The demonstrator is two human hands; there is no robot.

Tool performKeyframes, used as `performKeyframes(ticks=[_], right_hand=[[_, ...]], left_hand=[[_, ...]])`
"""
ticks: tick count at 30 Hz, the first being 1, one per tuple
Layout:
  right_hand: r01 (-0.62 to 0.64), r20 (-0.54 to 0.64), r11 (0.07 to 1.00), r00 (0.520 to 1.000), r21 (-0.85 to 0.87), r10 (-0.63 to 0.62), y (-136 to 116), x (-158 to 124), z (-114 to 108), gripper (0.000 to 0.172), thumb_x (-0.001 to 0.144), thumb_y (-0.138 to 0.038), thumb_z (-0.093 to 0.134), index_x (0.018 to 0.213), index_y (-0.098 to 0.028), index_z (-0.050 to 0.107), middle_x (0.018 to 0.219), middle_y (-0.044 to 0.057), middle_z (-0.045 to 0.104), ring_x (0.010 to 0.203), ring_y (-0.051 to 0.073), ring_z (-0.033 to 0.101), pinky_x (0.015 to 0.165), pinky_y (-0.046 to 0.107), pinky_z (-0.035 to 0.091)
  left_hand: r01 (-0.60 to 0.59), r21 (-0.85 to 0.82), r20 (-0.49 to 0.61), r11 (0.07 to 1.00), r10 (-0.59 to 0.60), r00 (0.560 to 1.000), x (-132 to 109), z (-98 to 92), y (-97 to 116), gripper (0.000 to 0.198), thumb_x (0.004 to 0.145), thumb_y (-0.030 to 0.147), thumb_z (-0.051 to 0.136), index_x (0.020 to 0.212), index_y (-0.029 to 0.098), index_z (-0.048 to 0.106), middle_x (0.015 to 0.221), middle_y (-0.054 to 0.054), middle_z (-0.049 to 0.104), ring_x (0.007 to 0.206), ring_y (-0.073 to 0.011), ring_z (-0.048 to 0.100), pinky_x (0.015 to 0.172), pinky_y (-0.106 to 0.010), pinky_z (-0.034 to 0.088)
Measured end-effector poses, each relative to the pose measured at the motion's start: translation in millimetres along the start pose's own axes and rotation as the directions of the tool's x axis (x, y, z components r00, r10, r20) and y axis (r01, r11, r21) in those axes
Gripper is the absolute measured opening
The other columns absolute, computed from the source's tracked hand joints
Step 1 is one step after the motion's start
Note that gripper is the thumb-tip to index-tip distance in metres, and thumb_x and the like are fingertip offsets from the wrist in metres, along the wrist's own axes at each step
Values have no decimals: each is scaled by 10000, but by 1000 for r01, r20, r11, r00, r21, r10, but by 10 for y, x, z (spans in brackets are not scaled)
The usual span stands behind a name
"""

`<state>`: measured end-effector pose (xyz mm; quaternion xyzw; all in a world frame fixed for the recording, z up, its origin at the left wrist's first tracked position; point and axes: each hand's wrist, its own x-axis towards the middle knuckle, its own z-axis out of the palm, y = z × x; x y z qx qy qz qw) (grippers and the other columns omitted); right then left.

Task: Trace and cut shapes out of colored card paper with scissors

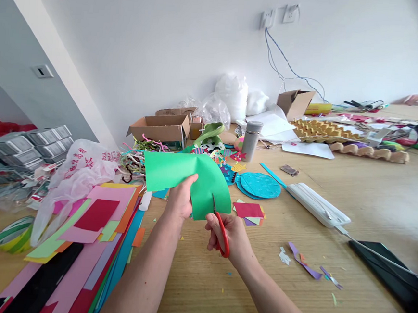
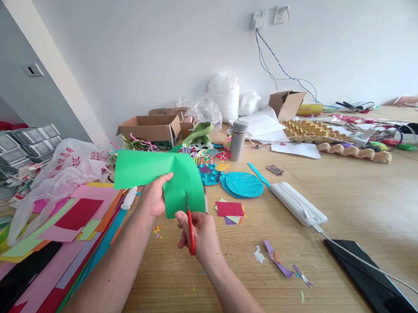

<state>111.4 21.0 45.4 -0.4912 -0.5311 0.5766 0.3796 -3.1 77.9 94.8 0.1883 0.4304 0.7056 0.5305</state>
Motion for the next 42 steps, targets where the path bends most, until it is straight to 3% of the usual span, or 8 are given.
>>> performKeyframes(ticks=[14, 24, 33, 42], right_hand=[[70, -13, 997, 997, -12, -71, -26, 1, -33, 517, 722, -682, 514, 595, -182, 524, 398, 26, 587, 328, 93, 417, 344, 204, 297], [-14, -32, 999, 999, 35, 15, -12, 2, 4, 513, 691, -682, 546, 600, -177, 528, 341, -1, 532, 276, 90, 405, 310, 197, 264], [44, -23, 999, 999, 17, -44, -6, -1, -26, 553, 722, -714, 502, 580, -180, 520, 381, 26, 578, 317, 94, 431, 341, 199, 312], [18, -42, 999, 999, 27, -17, 43, 23, -22, 517, 709, -685, 548, 575, -187, 512, 339, -6, 530, 299, 110, 461, 328, 201, 284]], left_hand=[[-89, 88, 34, 992, 87, 996, -80, 24, -2, 264, 589, 170, 730, 848, 165, 681, 944, -65, 723, 990, -260, 650, 956, -402, 466], [-84, 93, 25, 992, 82, 996, -109, 42, 20, 251, 594, 169, 722, 842, 159, 680, 911, -62, 726, 965, -252, 656, 961, -398, 457], [-82, 117, 26, 990, 79, 997, -101, 39, -5, 221, 578, 184, 737, 790, 163, 676, 923, -63, 721, 979, -265, 645, 923, -407, 473], [-98, 123, 39, 988, 94, 995, -93, 18, -11, 232, 550, 206, 754, 762, 156, 675, 917, -62, 719, 1007, -262, 630, 917, -383, 473]])
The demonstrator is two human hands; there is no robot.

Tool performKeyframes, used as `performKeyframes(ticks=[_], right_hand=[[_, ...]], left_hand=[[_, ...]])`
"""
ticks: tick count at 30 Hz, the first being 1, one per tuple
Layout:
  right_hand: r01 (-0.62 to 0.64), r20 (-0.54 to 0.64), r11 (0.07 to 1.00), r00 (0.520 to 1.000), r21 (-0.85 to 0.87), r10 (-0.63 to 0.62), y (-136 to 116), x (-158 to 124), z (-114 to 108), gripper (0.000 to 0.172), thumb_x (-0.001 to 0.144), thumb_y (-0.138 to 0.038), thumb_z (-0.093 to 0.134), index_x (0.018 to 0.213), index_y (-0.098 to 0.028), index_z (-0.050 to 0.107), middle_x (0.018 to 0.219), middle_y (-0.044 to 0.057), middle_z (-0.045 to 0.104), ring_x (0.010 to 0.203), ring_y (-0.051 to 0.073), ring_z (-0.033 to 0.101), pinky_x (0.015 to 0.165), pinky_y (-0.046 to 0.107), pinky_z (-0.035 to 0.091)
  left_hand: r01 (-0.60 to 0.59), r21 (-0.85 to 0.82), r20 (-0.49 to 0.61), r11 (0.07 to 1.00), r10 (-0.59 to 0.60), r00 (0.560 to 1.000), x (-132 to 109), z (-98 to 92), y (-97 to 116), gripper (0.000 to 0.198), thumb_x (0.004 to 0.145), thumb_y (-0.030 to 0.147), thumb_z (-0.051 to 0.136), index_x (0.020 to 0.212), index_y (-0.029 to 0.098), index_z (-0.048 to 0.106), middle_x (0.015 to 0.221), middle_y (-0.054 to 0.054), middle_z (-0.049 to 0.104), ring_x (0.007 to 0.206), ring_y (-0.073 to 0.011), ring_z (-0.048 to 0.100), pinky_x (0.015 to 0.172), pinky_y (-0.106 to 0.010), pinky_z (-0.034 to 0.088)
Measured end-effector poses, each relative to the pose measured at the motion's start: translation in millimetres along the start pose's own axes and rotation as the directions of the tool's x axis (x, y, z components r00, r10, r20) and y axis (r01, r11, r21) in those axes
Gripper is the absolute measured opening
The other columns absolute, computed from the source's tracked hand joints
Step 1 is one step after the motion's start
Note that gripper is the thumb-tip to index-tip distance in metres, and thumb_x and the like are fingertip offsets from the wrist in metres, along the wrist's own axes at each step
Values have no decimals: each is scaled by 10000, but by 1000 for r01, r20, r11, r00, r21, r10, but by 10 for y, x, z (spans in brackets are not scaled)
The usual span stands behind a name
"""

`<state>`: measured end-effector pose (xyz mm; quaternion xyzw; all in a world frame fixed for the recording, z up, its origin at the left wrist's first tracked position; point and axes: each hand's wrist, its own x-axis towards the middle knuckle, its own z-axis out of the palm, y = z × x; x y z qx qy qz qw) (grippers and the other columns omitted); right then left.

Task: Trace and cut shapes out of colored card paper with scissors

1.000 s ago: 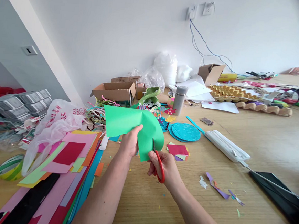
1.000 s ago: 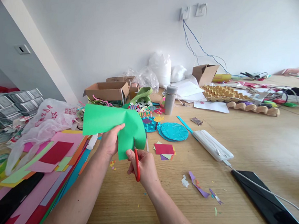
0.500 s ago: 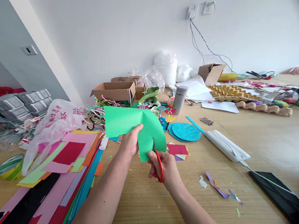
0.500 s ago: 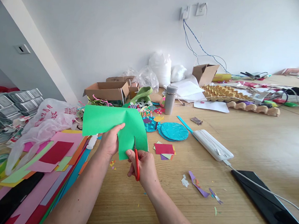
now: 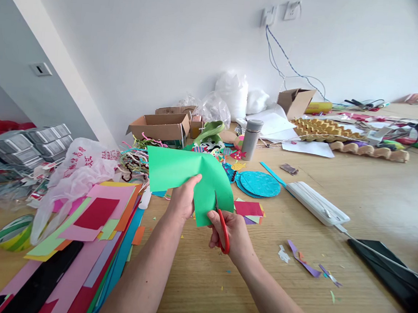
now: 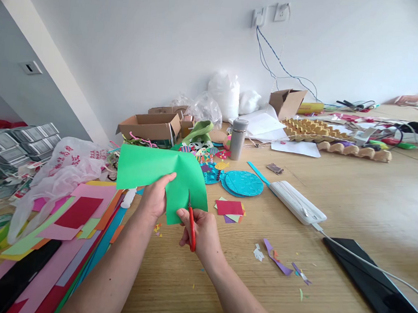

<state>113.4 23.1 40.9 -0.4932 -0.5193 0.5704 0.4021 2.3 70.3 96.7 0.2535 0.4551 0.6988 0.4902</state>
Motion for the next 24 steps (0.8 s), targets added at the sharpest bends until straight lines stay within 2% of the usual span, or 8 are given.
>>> performKeyframes(ticks=[6, 11, 15, 17, 20, 22, 24], right_hand=[[20, 11, 1000, 1000, 9, -20, -12, -8, -3, 533, 724, -694, 536, 553, -193, 477, 363, 13, 563, 296, 84, 406, 325, 195, 277], [-14, 19, 1000, 1000, 14, 14, -31, -7, -6, 542, 702, -714, 542, 565, -194, 476, 345, 5, 541, 294, 90, 412, 329, 198, 274], [30, 141, 1000, 990, -3, -29, -61, -24, -37, 572, 726, -728, 497, 632, -165, 534, 406, 29, 591, 345, 98, 456, 382, 206, 335], [51, 264, 998, 964, -39, -39, -74, -51, -74, 575, 739, -720, 494, 665, -153, 551, 432, 30, 602, 364, 100, 472, 408, 210, 356], [73, 457, 983, 890, -169, 12, -132, -122, -179, 518, 752, -668, 545, 671, -157, 535, 459, 11, 589, 378, 97, 486, 397, 197, 320], [97, 531, 951, 844, -293, 78, -239, -178, -284, 472, 725, -616, 626, 654, -162, 519, 495, -2, 574, 430, 112, 537, 390, 183, 298], [146, 585, 908, 802, -392, 124, -417, -218, -403, 445, 715, -580, 663, 652, -157, 539, 574, 8, 599, 503, 129, 586, 424, 188, 348]], left_hand=[[-11, 38, -8, 999, 12, 1000, -10, 6, 4, 210, 549, 205, 754, 741, 161, 680, 904, -53, 721, 937, -247, 648, 884, -376, 486], [-1, 35, -21, 999, 1, 1000, 33, -12, -38, 263, 501, 225, 780, 736, 159, 682, 907, -61, 718, 975, -273, 633, 875, -386, 487], [-33, 41, -24, 999, 34, 999, 71, -51, 22, 323, 497, 237, 784, 802, 167, 705, 919, -56, 721, 1001, -267, 623, 919, -381, 459], [-87, 34, -19, 996, 87, 996, 113, -108, 90, 315, 507, 225, 779, 810, 170, 711, 899, -47, 725, 986, -254, 629, 930, -370, 451], [-124, 15, 2, 992, 124, 992, 212, -244, 206, 319, 504, 216, 786, 811, 173, 714, 883, -36, 726, 958, -245, 639, 934, -372, 448], [-67, -20, 23, 998, 68, 997, 278, -344, 279, 350, 482, 211, 799, 817, 168, 709, 878, -40, 727, 941, -251, 645, 922, -386, 457], [8, -68, 46, 998, -4, 999, 324, -428, 345, 396, 458, 198, 808, 838, 160, 701, 868, -46, 728, 919, -261, 654, 901, -406, 471]])
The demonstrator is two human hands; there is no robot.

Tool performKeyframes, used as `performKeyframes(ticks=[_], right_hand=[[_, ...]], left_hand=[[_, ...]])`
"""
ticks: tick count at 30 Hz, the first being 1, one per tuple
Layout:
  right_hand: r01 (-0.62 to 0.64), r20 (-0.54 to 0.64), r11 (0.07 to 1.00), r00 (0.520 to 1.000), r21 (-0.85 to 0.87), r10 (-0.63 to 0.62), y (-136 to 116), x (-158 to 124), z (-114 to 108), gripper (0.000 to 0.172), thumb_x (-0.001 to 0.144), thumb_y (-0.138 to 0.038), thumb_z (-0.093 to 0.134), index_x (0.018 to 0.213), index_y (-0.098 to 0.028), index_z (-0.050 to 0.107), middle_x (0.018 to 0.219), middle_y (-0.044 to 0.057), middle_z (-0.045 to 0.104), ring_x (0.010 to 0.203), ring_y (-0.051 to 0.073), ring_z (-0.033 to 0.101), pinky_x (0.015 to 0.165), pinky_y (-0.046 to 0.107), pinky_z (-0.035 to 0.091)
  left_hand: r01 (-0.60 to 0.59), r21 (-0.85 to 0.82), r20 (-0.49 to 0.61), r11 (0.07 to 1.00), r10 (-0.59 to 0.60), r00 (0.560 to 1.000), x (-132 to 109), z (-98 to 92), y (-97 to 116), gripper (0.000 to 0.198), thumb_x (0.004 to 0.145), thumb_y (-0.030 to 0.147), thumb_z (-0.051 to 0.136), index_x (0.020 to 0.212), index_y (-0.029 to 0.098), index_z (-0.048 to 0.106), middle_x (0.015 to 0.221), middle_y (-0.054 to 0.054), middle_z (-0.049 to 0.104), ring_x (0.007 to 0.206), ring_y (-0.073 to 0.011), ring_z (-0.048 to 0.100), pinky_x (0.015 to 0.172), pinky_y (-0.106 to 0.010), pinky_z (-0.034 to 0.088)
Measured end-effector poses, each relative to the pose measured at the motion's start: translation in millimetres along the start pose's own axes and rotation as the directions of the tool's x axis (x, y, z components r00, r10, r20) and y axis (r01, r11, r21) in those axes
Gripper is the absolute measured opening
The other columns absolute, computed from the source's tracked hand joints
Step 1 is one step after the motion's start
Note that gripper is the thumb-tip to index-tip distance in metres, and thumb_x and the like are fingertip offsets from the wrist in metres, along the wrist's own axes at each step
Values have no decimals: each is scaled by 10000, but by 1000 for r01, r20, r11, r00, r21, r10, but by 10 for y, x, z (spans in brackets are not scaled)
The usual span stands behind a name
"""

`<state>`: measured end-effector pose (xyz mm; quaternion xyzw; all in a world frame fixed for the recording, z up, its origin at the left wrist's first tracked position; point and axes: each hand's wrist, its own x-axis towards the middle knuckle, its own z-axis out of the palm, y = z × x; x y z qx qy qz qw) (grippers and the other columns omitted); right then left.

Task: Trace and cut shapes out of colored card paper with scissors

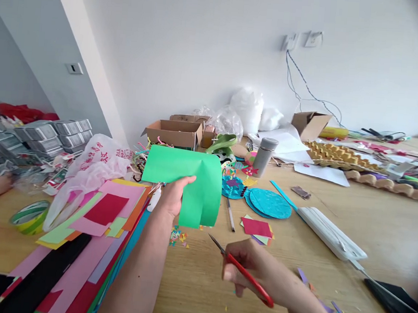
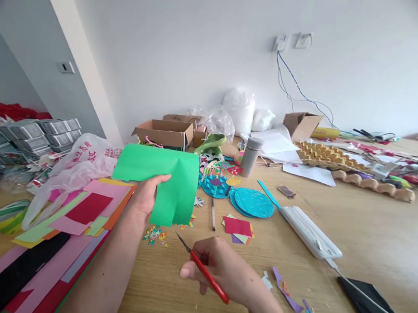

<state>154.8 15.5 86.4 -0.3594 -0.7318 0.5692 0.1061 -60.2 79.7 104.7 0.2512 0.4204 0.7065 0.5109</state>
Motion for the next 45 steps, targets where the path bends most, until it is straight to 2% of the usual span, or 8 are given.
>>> performKeyframes(ticks=[4, 8, 11, 15, 19, 27, 32, 45], right_hand=[[4, 27, 957, 1000, -290, 5, -305, -145, -338, 450, 782, -583, 587, 644, -155, 601, 616, 35, 634, 551, 128, 556, 485, 214, 380], [18, -11, 914, 1000, -406, -25, -448, -97, -566, 464, 803, -610, 531, 704, -171, 640, 633, 29, 641, 585, 140, 549, 510, 228, 385], [-8, 6, 893, 1000, -450, 12, -446, -18, -632, 475, 791, -625, 531, 698, -174, 649, 623, 25, 629, 580, 139, 546, 513, 230, 382], [-36, 74, 881, 994, -471, 80, -433, 48, -677, 513, 793, -649, 504, 728, -162, 650, 632, 42, 635, 560, 142, 551, 491, 230, 374], [-78, 71, 872, 989, -483, 127, -420, 106, -713, 519, 789, -658, 503, 726, -159, 635, 638, 48, 645, 558, 145, 565, 481, 222, 372], [-54, 67, 867, 993, -495, 100, -343, 192, -726, 532, 756, -679, 530, 706, -161, 638, 643, 36, 644, 523, 132, 547, 460, 221, 349], [-30, 61, 861, 996, -508, 72, -348, 201, -700, 583, 747, -716, 503, 707, -154, 652, 594, 36, 622, 489, 124, 519, 468, 233, 350], [-69, 40, 888, 994, -454, 98, -395, 181, -676, 579, 697, -734, 550, 676, -161, 629, 519, 11, 575, 444, 118, 507, 444, 230, 367]], left_hand=[[91, -48, 100, 995, -86, 991, 13, -92, 120, 497, 450, 183, 804, 932, 146, 689, 884, -63, 730, 905, -280, 666, 891, -438, 475], [190, -32, 165, 981, -182, 969, -12, -137, 208, 496, 472, 192, 797, 951, 126, 687, 881, -85, 732, 881, -295, 676, 896, -459, 476], [204, -42, 173, 978, -194, 966, -27, -158, 252, 487, 492, 186, 784, 965, 121, 685, 871, -85, 733, 886, -299, 677, 894, -459, 485], [172, -51, 169, 984, -161, 972, -43, -154, 278, 528, 499, 176, 778, 1015, 129, 674, 908, -81, 732, 917, -298, 674, 910, -454, 482], [213, -42, 151, 976, -204, 967, -59, -127, 264, 491, 494, 166, 779, 973, 125, 683, 883, -81, 735, 899, -297, 678, 906, -458, 485], [261, -12, 174, 965, -255, 951, -87, -56, 192, 406, 502, 166, 775, 896, 120, 687, 850, -85, 734, 897, -304, 678, 892, -459, 492], [305, 22, 209, 952, -303, 930, -107, -22, 170, 436, 516, 175, 784, 936, 110, 683, 886, -103, 731, 930, -316, 668, 895, -467, 486], [282, 18, 221, 959, -278, 935, -106, -17, 148, 311, 524, 178, 781, 816, 125, 689, 845, -90, 733, 953, -309, 662, 910, -448, 477]])
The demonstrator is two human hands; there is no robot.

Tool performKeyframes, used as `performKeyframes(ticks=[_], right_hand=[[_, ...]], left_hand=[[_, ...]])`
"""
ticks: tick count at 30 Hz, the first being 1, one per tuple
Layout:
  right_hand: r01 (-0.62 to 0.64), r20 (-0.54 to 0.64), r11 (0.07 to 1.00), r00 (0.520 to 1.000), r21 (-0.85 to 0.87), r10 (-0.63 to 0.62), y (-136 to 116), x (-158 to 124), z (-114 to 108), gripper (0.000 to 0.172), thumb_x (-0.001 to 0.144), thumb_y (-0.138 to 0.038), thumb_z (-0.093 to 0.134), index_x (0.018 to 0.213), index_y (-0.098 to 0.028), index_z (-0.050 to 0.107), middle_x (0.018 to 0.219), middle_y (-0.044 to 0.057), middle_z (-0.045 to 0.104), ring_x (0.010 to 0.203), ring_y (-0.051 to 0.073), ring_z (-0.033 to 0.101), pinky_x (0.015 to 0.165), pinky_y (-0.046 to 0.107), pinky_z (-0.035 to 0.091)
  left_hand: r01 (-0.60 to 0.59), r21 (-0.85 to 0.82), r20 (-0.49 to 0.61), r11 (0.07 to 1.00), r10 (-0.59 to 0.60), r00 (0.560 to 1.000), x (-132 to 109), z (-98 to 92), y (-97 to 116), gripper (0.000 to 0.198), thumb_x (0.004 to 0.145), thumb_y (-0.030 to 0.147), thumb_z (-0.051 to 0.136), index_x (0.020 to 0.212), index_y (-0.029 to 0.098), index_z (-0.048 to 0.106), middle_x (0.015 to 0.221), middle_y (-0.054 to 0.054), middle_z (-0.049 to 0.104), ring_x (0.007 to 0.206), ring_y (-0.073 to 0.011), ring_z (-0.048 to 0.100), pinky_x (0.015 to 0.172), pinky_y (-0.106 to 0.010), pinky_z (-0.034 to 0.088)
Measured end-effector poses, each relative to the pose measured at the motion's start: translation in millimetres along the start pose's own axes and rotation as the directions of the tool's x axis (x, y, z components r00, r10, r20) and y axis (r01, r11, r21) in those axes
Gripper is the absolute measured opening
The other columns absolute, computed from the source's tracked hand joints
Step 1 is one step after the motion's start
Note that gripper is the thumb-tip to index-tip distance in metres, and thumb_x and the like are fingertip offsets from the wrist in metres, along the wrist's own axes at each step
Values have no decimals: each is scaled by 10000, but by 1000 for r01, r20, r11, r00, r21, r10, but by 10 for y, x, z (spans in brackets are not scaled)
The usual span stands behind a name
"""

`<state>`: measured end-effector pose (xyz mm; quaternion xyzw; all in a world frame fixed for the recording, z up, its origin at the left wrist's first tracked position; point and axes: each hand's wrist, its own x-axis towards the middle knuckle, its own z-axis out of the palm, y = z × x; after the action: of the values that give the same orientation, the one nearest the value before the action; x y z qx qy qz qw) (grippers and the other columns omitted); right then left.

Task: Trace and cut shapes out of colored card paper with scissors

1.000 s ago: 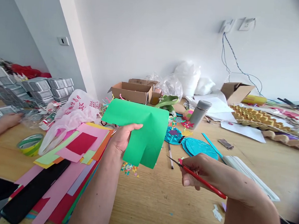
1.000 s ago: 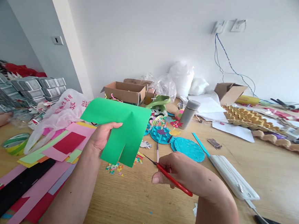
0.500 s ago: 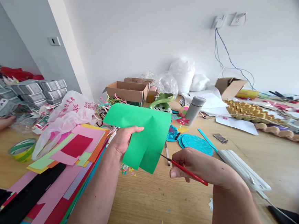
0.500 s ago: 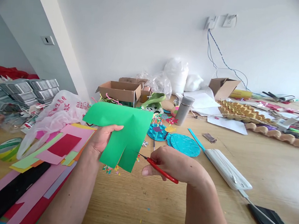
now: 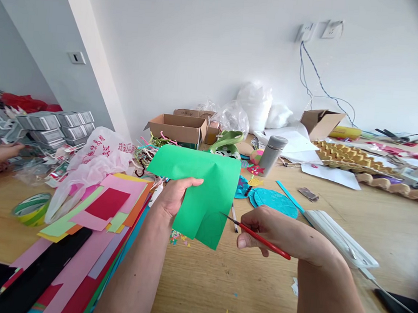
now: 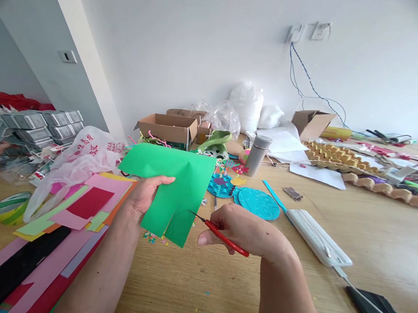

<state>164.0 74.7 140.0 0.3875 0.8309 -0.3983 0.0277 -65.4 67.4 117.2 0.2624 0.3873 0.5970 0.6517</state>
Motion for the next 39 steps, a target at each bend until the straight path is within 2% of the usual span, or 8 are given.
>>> performKeyframes(ticks=[9, 17, 24, 34, 39], right_hand=[[-60, -21, 997, 998, 53, 61, 19, 12, 19, 563, 666, -731, 585, 589, -178, 516, 458, -29, 497, 367, 98, 483, 376, 209, 332], [-27, -14, 998, 1000, 53, 28, -4, -1, 12, 567, 679, -734, 573, 626, -169, 569, 431, -21, 511, 391, 108, 483, 431, 224, 365], [-27, -20, 999, 999, 24, 27, 10, 9, 17, 586, 674, -755, 556, 620, -172, 566, 427, -13, 523, 396, 112, 485, 440, 230, 370], [-83, -42, 996, 996, 36, 85, 10, 11, 32, 583, 655, -751, 576, 565, -181, 492, 461, -22, 503, 362, 102, 486, 357, 212, 318], [-63, -44, 998, 997, -3, 63, 15, 25, 32, 594, 666, -761, 555, 606, -171, 574, 462, -4, 531, 401, 117, 508, 397, 221, 350]], left_hand=[[-81, 39, -15, 996, 81, 997, 36, -46, -39, 319, 519, 201, 804, 810, 131, 695, 911, -90, 729, 953, -298, 657, 911, -440, 474], [-145, 63, 9, 987, 145, 989, 61, -53, -77, 315, 532, 217, 809, 823, 147, 711, 930, -69, 729, 941, -286, 657, 879, -426, 491], [-96, 151, -14, 984, 99, 995, 97, -108, -115, 279, 554, 293, 806, 780, 149, 725, 902, -77, 730, 958, -296, 649, 900, -430, 474], [-88, 143, -8, 986, 90, 996, 103, -118, -137, 267, 555, 279, 807, 769, 143, 724, 881, -88, 732, 940, -306, 656, 889, -439, 474], [-65, 134, -11, 989, 67, 998, 48, -53, -129, 331, 536, 277, 813, 823, 137, 726, 928, -102, 727, 930, -314, 660, 886, -454, 475]])
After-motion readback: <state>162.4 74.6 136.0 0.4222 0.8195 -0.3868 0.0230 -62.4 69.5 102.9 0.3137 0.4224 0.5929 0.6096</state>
